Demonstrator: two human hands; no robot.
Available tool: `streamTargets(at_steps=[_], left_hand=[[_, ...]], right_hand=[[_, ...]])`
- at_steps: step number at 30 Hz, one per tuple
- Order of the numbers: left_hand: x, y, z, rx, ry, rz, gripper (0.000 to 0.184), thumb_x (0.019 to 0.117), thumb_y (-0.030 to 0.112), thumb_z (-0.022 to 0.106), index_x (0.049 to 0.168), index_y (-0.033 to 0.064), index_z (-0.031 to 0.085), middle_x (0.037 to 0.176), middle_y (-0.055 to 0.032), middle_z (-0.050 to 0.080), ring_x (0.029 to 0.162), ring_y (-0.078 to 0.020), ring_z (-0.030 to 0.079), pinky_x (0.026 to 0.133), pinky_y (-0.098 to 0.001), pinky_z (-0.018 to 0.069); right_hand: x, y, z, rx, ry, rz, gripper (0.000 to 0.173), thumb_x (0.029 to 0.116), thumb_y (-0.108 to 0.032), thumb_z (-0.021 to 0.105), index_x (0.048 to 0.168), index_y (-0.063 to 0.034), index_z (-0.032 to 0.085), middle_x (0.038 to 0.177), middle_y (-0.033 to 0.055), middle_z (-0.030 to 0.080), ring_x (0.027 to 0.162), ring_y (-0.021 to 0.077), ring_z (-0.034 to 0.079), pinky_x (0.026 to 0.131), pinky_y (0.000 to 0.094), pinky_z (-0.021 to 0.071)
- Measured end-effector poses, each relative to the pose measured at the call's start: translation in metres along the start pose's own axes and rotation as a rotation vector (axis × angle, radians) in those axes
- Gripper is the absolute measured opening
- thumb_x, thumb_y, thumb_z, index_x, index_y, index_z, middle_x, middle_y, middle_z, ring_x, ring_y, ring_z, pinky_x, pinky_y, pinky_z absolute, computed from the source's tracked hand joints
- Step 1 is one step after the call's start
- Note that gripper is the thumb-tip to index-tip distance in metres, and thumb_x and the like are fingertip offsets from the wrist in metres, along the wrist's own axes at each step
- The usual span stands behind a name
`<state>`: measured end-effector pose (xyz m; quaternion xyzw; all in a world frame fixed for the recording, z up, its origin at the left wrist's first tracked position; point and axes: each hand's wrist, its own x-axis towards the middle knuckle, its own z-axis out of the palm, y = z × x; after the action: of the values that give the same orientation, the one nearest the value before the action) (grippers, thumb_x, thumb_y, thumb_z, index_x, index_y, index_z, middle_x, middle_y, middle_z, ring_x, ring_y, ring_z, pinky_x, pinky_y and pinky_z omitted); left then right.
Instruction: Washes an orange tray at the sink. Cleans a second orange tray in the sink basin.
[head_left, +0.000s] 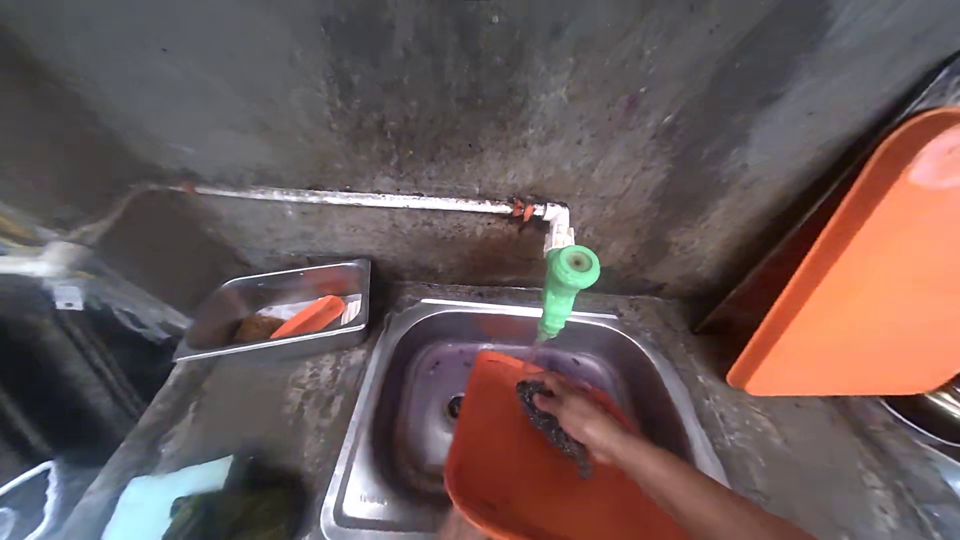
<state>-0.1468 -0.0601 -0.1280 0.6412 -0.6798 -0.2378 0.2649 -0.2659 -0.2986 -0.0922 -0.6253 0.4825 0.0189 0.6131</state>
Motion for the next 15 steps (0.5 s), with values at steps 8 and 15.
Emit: streamTargets(at_steps=[8,15], left_hand=[[0.088,-0.065,-0.026,0.2,-0.165,-0.341,0.086,0.0872,0.01,0.076,0.161,0.0268,0.036,0.168,-0.0224,0.023,0.152,-0.0436,0.029,0.121,-0.0628,0.0245],[0.104,-0.087,0.003,0.425,-0.605,0.22,0.039,0.0962,-0.012,0.051,0.13,0.0006,0.066,0.143,-0.019,0.06,0.149,-0.0369,0.039,0.127,-0.055,0.0171]], right_hand=[[-0.037,0.026,-0.037,-0.036,-0.021,0.027,0.039,0.108,-0.018,0.046,0.147,-0.0132,0.046,0.13,0.0136,0.058,0.108,0.0203,0.062,0.09,0.0391,0.0527],[-0.03,0.018,-0.038,0.154,0.123,0.031,0.033,0.1092,-0.019,0.047,0.142,-0.014,0.049,0.124,0.0117,0.061,0.103,0.0194,0.064,0.087,0.0384,0.0545]])
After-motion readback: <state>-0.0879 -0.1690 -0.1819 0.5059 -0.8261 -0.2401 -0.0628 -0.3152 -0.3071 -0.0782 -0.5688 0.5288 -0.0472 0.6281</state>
